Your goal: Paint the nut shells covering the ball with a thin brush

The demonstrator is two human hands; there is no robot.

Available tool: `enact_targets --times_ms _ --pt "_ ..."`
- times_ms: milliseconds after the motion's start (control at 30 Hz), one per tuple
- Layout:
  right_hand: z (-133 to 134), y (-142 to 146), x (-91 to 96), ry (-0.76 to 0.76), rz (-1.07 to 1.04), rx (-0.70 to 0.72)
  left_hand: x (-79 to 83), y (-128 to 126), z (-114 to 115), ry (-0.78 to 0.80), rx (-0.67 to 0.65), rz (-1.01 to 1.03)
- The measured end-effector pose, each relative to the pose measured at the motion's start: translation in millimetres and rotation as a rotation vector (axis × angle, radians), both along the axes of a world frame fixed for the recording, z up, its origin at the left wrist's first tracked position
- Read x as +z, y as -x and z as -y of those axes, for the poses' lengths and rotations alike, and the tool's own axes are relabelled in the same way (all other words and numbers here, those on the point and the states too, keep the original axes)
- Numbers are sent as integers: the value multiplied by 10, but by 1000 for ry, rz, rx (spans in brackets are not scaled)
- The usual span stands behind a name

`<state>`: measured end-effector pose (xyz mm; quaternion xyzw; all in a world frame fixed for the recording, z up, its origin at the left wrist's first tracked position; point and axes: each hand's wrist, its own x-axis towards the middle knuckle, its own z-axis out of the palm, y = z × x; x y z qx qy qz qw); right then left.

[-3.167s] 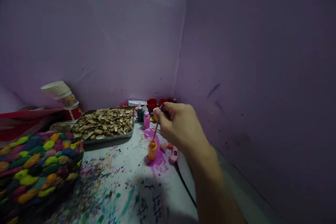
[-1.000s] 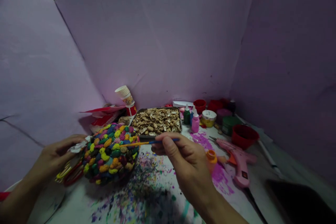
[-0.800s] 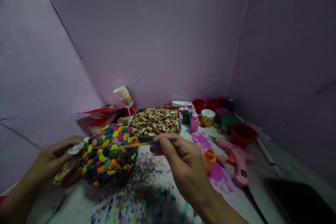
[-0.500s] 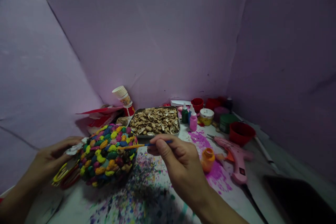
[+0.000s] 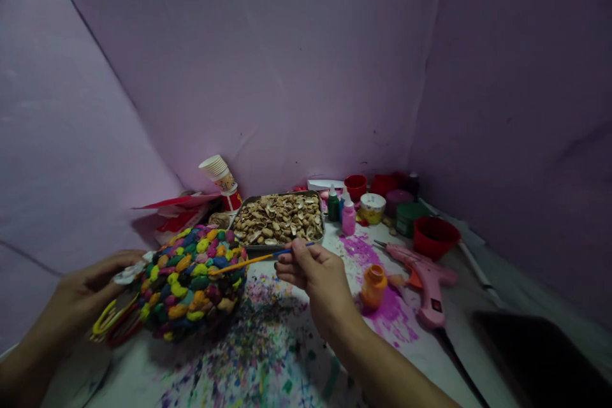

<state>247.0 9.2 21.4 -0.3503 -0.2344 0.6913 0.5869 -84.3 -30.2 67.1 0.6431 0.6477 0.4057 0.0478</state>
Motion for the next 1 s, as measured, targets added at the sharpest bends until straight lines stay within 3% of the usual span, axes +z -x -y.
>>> enact_targets --times_ms 267,733,1000 --pt "-23 108 -92 73 -36 -42 -9 34 -3 -54 -22 -64" --pt "4 27 0 0 -21 -118 11 -6 0 -33 -22 -61" --pt "-35 39 -73 12 -32 -133 14 7 7 52 36 -14"
